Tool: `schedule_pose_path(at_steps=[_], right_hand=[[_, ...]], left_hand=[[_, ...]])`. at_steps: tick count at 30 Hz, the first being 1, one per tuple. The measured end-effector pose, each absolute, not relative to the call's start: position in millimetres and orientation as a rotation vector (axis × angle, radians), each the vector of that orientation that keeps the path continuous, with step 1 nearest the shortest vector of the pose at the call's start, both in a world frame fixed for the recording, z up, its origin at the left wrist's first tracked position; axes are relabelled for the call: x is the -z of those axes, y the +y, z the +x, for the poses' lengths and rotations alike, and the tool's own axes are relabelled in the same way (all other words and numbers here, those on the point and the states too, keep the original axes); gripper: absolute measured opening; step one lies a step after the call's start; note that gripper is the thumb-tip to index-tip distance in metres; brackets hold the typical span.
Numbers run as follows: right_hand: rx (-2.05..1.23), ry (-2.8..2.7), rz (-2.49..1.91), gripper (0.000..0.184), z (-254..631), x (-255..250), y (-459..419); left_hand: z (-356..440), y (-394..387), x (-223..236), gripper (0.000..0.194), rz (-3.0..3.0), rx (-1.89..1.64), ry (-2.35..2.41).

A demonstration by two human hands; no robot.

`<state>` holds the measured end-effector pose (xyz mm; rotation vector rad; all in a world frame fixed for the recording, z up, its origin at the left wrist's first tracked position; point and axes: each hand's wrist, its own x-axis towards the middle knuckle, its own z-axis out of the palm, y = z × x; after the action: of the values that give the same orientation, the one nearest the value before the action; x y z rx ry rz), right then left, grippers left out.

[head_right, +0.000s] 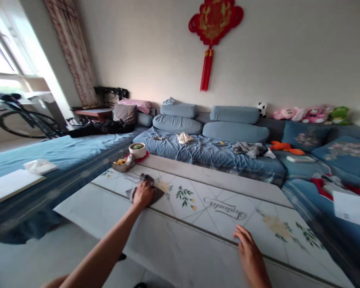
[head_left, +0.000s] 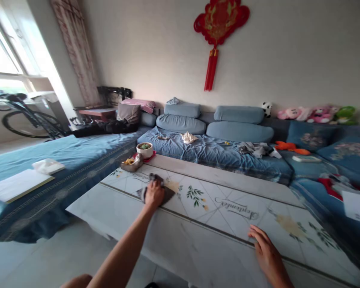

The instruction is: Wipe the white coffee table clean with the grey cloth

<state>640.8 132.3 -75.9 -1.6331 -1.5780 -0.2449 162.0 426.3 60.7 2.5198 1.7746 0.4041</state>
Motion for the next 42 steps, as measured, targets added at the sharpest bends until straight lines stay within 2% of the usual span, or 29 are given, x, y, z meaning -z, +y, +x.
schedule_pose_path(at_steps=[2, 5, 8, 10, 13, 15, 18, 21, 23, 27, 30, 33, 35, 37, 39, 42], right_hand=[[0.285, -1.601, -1.608, 0.034, 641, 74, 131], [0.284, -1.604, -1.619, 0.036, 642, 76, 128], [0.291, -1.612, -1.667, 0.038, 644, 84, 127], [0.348, -1.632, -1.681, 0.039, 646, 90, 129], [0.457, -1.687, -1.697, 0.042, 647, 95, 135], [0.52, -1.736, -1.738, 0.052, 644, 96, 140], [0.581, -1.766, -1.833, 0.068, 637, 97, 141], [0.554, -1.778, -1.916, 0.071, 630, 93, 138], [0.571, -1.797, -1.927, 0.071, 627, 88, 137], [0.701, -1.796, -1.869, 0.072, 625, 80, 139], [0.69, -1.791, -1.869, 0.068, 624, 78, 139], [0.618, -1.781, -1.917, 0.065, 619, 78, 136], [0.559, -1.764, -1.966, 0.067, 615, 79, 134], [0.51, -1.734, -1.993, 0.07, 613, 81, 131], [0.465, -1.74, -1.959, 0.066, 613, 87, 129], [0.451, -1.766, -1.849, 0.059, 620, 99, 127]], left_hand=[[214, 403, -51, 0.055, 2.576, -0.423, 1.612], [262, 351, -23, 0.068, 2.638, -0.471, 1.228], [254, 307, 9, 0.077, 2.662, -0.494, 0.793], [220, 302, 21, 0.082, 2.674, -0.445, 0.689], [154, 345, 16, 0.083, 2.651, -0.375, 0.934], [122, 397, 1, 0.075, 2.594, -0.404, 1.251], [122, 475, -26, 0.063, 2.48, -0.492, 1.664], [189, 513, -47, 0.062, 2.371, -0.526, 1.821], [258, 505, -53, 0.062, 2.388, -0.535, 1.709], [387, 418, -49, 0.063, 2.555, -0.489, 1.202], [418, 331, -28, 0.063, 2.644, -0.426, 0.734], [362, 275, 5, 0.074, 2.657, -0.411, 0.273], [286, 275, 23, 0.082, 2.683, -0.365, 0.248], [199, 304, 32, 0.086, 2.74, -0.301, 0.541], [126, 352, 28, 0.08, 2.752, -0.287, 0.999], [75, 429, 11, 0.068, 2.691, -0.325, 1.547]])
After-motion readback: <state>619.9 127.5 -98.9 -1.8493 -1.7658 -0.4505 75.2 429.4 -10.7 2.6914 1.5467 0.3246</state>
